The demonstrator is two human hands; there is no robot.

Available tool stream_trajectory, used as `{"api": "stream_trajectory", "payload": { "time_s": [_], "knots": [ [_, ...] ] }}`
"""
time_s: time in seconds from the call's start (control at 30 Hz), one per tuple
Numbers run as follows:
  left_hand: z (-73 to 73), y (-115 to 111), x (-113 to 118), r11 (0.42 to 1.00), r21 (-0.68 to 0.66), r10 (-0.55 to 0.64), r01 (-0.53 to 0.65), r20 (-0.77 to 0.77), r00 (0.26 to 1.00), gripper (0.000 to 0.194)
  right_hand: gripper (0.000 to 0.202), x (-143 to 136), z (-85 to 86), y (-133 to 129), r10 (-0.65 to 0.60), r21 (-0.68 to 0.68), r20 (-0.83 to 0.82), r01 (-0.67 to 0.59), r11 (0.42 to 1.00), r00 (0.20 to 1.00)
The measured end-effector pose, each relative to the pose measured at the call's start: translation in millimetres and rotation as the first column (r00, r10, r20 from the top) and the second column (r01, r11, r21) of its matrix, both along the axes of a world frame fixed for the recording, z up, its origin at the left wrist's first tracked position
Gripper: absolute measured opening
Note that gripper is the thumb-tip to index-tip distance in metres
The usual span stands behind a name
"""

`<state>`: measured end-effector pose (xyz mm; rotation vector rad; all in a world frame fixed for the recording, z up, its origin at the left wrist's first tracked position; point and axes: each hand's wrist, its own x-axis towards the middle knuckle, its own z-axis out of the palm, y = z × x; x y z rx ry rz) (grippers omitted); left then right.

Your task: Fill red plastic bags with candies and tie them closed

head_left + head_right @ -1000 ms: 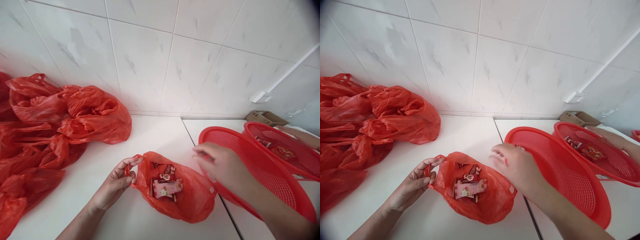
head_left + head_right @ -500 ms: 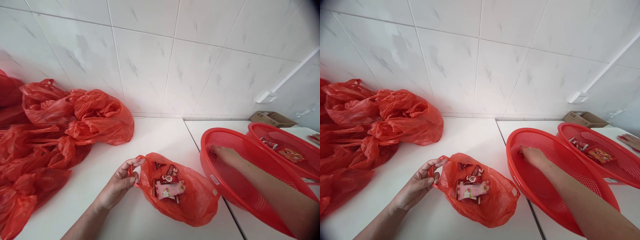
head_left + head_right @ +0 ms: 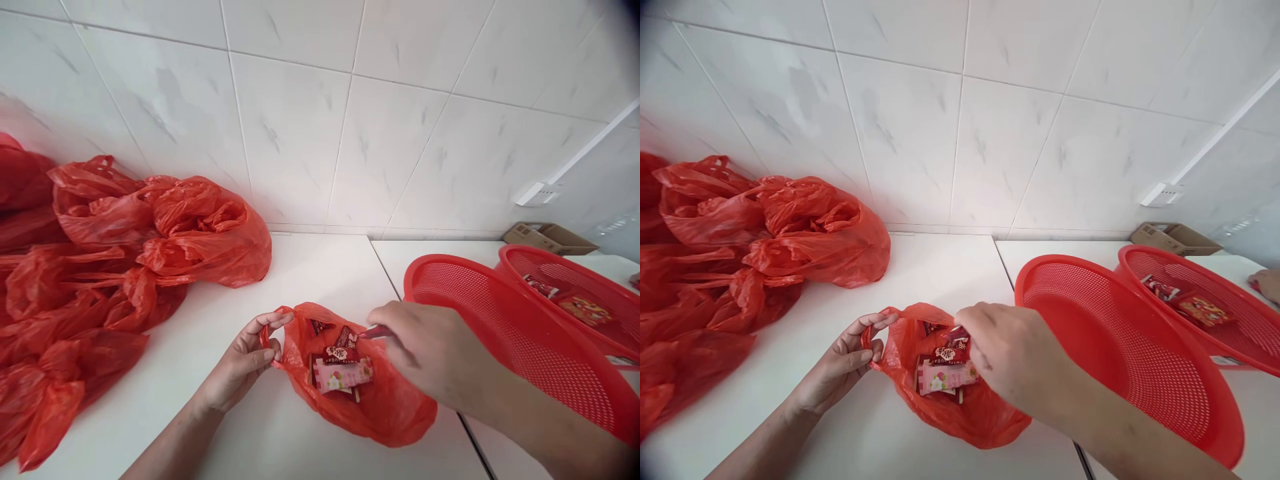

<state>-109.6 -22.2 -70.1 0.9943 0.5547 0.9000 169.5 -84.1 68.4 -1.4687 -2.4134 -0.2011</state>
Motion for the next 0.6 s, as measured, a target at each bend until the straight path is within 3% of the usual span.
{"api": "stream_trajectory", "payload": {
  "time_s": [0.1, 0.17, 0.33, 0.47, 0.6],
  "knots": [
    [2.9, -1, -1, 1.0, 0.011, 0.007, -0.007, -0.002, 1.0, 0.042, 0.035, -9, -10.9, 7, 0.019, -0.121, 0.109, -0.006, 0.993, 0.994],
    [4.8, -2, -1, 1.0, 0.015, 0.014, -0.014, -0.001, 1.0, 0.041, 0.038, -4, -12.3, 10, -0.026, -0.129, 0.128, 0.043, 0.991, 0.991],
    [6.8, -2, 0, 1.0, 0.016, 0.013, -0.013, 0.0, 1.0, 0.042, 0.017, 22, -11.8, 2, -0.171, -0.097, 0.203, 0.194, 0.976, 0.964],
    [11.5, -1, -2, 0.998, 0.065, 0.024, -0.023, -0.016, 1.0, 0.04, 0.02, 39, -33.8, -13, -0.142, -0.02, 0.387, 0.162, 0.987, 0.911],
    [21.1, 8, -7, 0.982, 0.164, 0.109, -0.094, -0.087, 0.99, 0.039, 0.015, 46, -53.7, -21, -0.096, -0.007, 0.42, 0.109, 0.994, 0.902]
  ]
}}
